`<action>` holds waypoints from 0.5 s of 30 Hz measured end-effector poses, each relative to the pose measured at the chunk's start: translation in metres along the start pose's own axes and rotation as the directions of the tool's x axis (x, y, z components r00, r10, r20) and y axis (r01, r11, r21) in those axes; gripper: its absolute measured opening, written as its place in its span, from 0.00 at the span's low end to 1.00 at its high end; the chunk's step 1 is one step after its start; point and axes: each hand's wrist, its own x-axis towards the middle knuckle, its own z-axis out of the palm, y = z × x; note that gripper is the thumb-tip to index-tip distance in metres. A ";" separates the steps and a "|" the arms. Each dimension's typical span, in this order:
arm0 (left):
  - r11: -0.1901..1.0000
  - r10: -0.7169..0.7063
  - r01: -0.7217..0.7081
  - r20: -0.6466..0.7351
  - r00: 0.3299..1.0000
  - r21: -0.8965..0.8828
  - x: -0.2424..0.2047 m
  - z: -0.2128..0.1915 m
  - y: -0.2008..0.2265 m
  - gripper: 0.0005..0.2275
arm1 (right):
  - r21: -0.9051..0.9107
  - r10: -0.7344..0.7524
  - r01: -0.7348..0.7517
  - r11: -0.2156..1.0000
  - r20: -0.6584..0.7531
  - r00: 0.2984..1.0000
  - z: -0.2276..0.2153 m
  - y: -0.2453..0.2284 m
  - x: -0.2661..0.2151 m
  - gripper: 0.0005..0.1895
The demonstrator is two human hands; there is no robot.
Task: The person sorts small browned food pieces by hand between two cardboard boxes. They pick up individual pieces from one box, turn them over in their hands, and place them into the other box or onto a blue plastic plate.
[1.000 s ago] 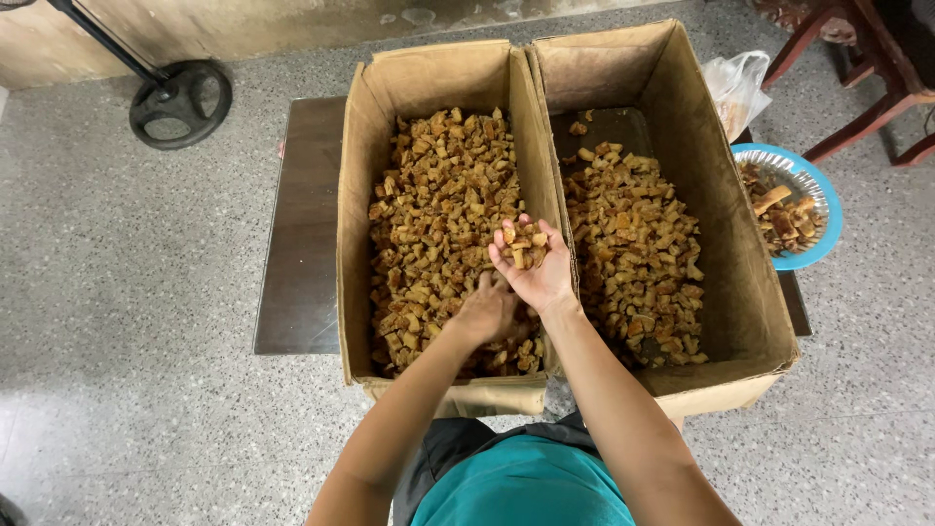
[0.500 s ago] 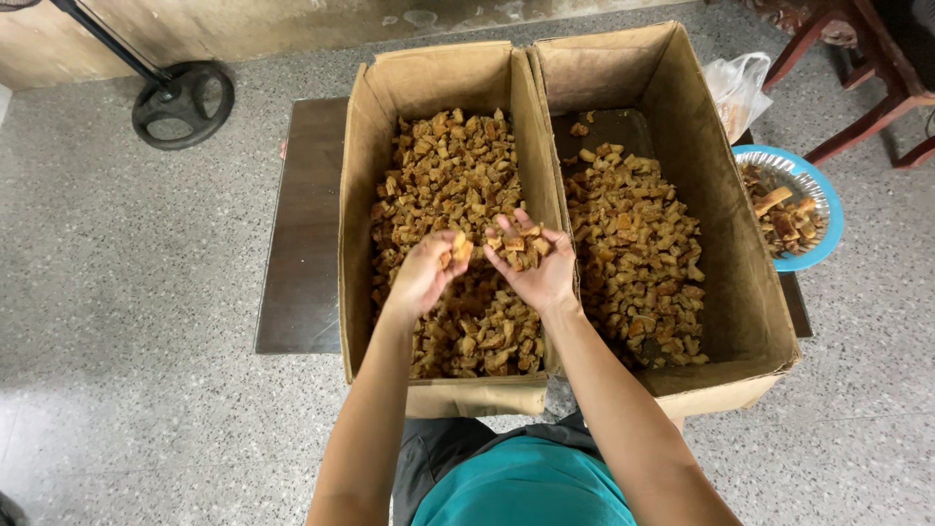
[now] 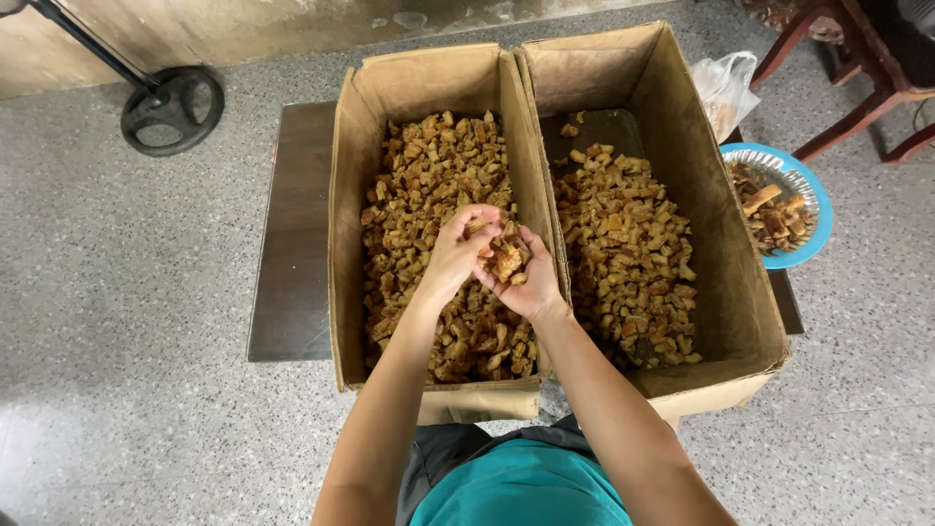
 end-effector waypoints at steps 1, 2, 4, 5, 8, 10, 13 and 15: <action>1.000 0.003 -0.003 -0.001 1.000 -0.013 0.000 -0.002 -0.001 0.11 | 0.008 0.009 -0.009 1.000 0.015 1.000 0.001 -0.001 0.000 0.27; 0.999 0.038 -0.037 0.020 0.999 -0.029 0.001 -0.002 -0.001 0.11 | 0.016 0.017 -0.017 1.000 0.030 0.999 0.002 -0.002 0.000 0.28; 0.993 0.106 -0.102 0.059 0.993 -0.066 0.002 -0.001 0.000 0.12 | 0.023 0.029 -0.031 0.999 0.079 0.996 0.005 -0.002 -0.003 0.29; 0.993 0.097 -0.091 0.072 0.993 -0.081 0.002 -0.001 0.001 0.13 | 0.021 0.030 -0.033 0.999 0.114 0.993 0.006 -0.004 -0.005 0.29; 0.989 0.067 -0.054 0.099 0.993 -0.135 0.004 0.001 0.004 0.14 | 0.067 0.033 -0.046 0.997 0.175 0.984 0.011 -0.006 -0.009 0.31; 0.983 0.041 -0.022 0.100 0.994 -0.181 0.006 0.000 0.004 0.16 | 0.108 0.033 -0.055 0.993 0.194 0.980 0.015 -0.006 -0.011 0.31; 0.982 0.126 -0.120 0.034 0.991 -0.148 0.006 -0.005 0.002 0.16 | 0.160 0.023 -0.061 0.985 0.227 0.974 0.018 -0.006 -0.012 0.30; 0.979 0.164 -0.166 -0.026 0.986 -0.117 0.004 -0.010 0.007 0.16 | 0.192 0.013 -0.067 0.979 0.271 0.963 0.017 -0.006 -0.012 0.28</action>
